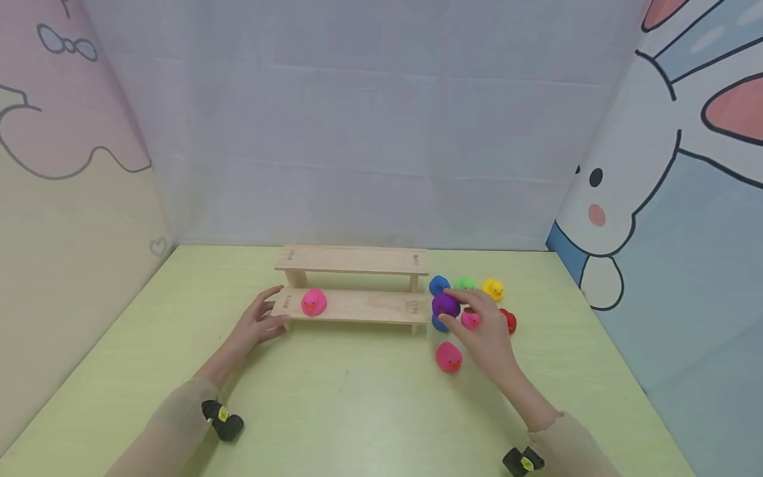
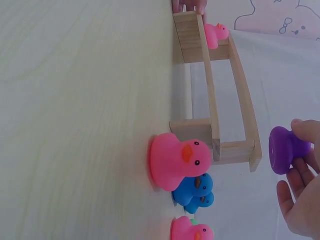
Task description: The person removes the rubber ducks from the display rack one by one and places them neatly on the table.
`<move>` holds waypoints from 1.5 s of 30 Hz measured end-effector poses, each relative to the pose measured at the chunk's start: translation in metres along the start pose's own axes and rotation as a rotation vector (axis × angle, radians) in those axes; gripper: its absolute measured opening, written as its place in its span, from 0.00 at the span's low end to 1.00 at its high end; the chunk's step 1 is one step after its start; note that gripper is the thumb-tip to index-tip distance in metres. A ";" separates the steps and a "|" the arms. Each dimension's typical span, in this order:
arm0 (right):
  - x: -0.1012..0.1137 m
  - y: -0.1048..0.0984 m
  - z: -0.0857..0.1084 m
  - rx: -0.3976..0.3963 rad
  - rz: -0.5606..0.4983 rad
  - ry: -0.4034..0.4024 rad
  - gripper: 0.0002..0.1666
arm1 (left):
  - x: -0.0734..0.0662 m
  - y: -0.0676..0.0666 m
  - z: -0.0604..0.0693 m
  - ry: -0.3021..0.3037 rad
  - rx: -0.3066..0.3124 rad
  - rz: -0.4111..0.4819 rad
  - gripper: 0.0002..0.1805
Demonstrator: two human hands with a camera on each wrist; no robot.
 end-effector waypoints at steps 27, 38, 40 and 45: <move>-0.052 -0.031 0.030 0.035 0.116 0.024 0.25 | 0.002 0.001 0.000 0.004 0.018 0.019 0.43; -0.063 -0.032 0.039 0.080 0.186 -0.012 0.26 | 0.006 0.000 -0.002 0.002 0.015 0.026 0.42; -0.064 -0.032 0.041 0.088 0.188 -0.013 0.26 | 0.006 0.000 -0.002 0.003 0.017 0.023 0.42; -0.068 -0.032 0.045 0.115 0.197 0.002 0.26 | 0.006 0.000 -0.002 0.007 0.016 0.015 0.42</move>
Point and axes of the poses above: each hand's wrist, its own z-axis away from the middle knuckle, its own y-axis out of the palm, x = y × z, the point moved 7 cm from there along -z, towards the middle knuckle, and after that the axes turned 3 degrees about z, right-handed, at the moved point
